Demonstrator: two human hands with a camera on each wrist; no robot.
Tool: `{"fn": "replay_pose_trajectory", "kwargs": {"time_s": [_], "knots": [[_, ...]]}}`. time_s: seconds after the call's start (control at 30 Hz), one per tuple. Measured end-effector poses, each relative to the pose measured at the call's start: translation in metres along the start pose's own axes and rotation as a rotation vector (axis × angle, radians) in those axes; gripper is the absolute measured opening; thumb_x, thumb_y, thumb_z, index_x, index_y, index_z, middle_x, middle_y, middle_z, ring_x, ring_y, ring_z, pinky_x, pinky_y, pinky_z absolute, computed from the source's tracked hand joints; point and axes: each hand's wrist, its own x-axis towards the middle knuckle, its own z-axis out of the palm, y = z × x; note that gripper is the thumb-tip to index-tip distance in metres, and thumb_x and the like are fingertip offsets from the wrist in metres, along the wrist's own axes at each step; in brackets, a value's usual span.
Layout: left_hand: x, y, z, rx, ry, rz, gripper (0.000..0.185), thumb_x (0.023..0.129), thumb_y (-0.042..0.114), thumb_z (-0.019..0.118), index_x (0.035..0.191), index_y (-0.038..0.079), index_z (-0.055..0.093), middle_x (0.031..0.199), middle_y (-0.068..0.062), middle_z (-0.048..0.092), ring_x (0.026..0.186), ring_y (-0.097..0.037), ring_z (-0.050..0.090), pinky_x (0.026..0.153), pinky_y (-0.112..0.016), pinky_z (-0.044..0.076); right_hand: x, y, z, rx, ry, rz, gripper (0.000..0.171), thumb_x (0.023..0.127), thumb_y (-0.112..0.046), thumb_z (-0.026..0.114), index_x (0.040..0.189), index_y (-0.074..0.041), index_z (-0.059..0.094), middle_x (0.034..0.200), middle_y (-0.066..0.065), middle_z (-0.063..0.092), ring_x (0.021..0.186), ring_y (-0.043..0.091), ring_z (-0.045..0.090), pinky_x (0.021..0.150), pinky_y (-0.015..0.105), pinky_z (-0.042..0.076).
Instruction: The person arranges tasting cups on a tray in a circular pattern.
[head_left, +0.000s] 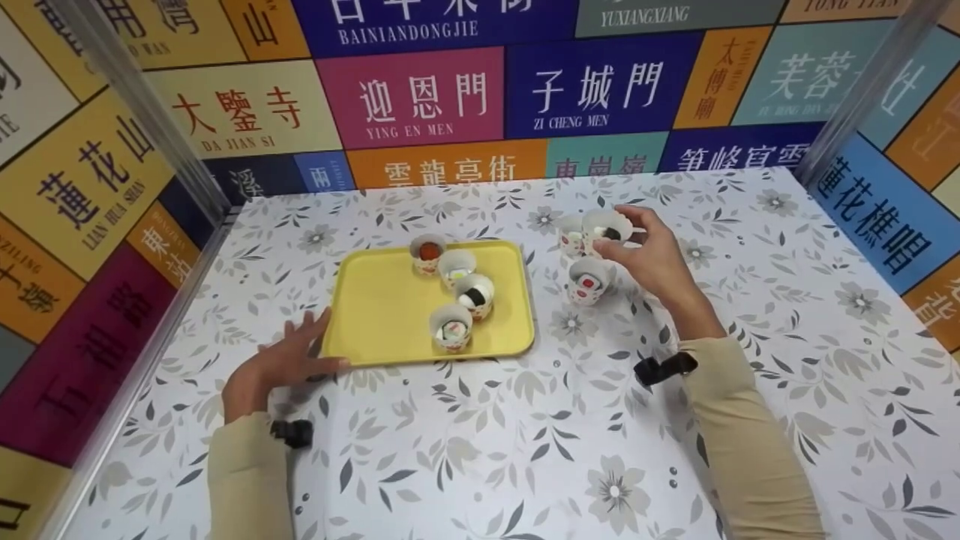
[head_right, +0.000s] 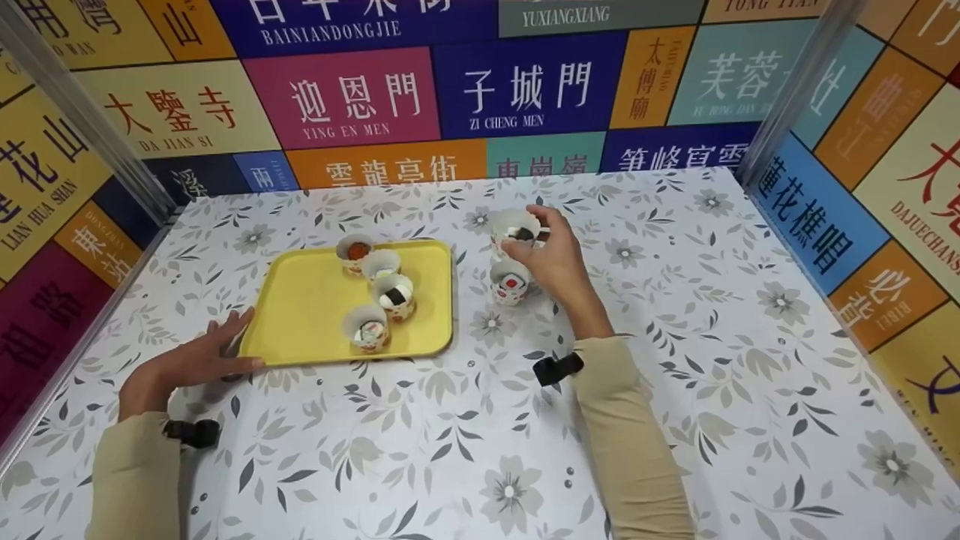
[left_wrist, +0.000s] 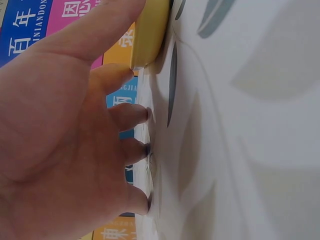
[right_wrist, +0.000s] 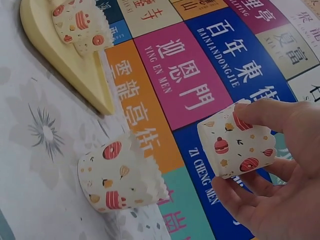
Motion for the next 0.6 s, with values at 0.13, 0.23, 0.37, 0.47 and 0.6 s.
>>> {"fn": "replay_pose_trajectory", "kwargs": {"time_s": [0.13, 0.23, 0.37, 0.47, 0.6], "knots": [[0.0, 0.0, -0.001, -0.01, -0.01, -0.003, 0.113, 0.083, 0.067, 0.067, 0.161, 0.031, -0.006, 0.167, -0.014, -0.018, 0.15, -0.045, -0.025, 0.111, -0.077, -0.017, -0.002, -0.007, 0.01, -0.017, -0.02, 0.001, 0.078, 0.09, -0.041, 0.073, 0.155, -0.02, 0.034, 0.161, 0.011, 0.03, 0.136, 0.029, 0.044, 0.099, 0.038, 0.049], [-0.001, 0.001, -0.002, -0.014, -0.014, -0.011, 0.112, 0.084, 0.066, 0.068, 0.16, 0.032, -0.007, 0.167, -0.012, -0.019, 0.15, -0.043, -0.026, 0.112, -0.076, -0.018, -0.002, -0.013, 0.019, -0.038, -0.035, -0.001, 0.079, 0.089, -0.041, 0.074, 0.154, -0.02, 0.035, 0.161, 0.011, 0.031, 0.137, 0.03, 0.044, 0.102, 0.042, 0.049], [-0.001, 0.001, -0.002, -0.025, -0.012, -0.026, 0.111, 0.084, 0.064, 0.068, 0.16, 0.034, -0.006, 0.168, -0.01, -0.018, 0.151, -0.041, -0.025, 0.113, -0.074, -0.018, -0.001, -0.019, 0.03, -0.057, -0.048, -0.009, 0.078, 0.089, -0.04, 0.075, 0.153, -0.021, 0.036, 0.16, 0.01, 0.033, 0.134, 0.028, 0.047, 0.1, 0.041, 0.051], [-0.002, 0.001, -0.002, -0.035, -0.009, -0.023, 0.111, 0.083, 0.064, 0.069, 0.16, 0.033, -0.005, 0.168, -0.01, -0.018, 0.151, -0.041, -0.026, 0.113, -0.074, -0.019, -0.001, -0.023, 0.037, -0.063, -0.065, -0.014, 0.078, 0.089, -0.039, 0.075, 0.154, -0.022, 0.036, 0.159, 0.009, 0.034, 0.131, 0.026, 0.051, 0.097, 0.039, 0.053], [-0.003, 0.001, -0.002, -0.046, -0.007, -0.016, 0.113, 0.082, 0.064, 0.07, 0.161, 0.033, -0.005, 0.168, -0.01, -0.018, 0.151, -0.042, -0.026, 0.112, -0.074, -0.019, 0.0, -0.028, 0.048, -0.063, -0.098, -0.042, 0.079, 0.088, -0.039, 0.077, 0.154, -0.021, 0.036, 0.155, 0.009, 0.038, 0.128, 0.026, 0.054, 0.092, 0.039, 0.054]]}}
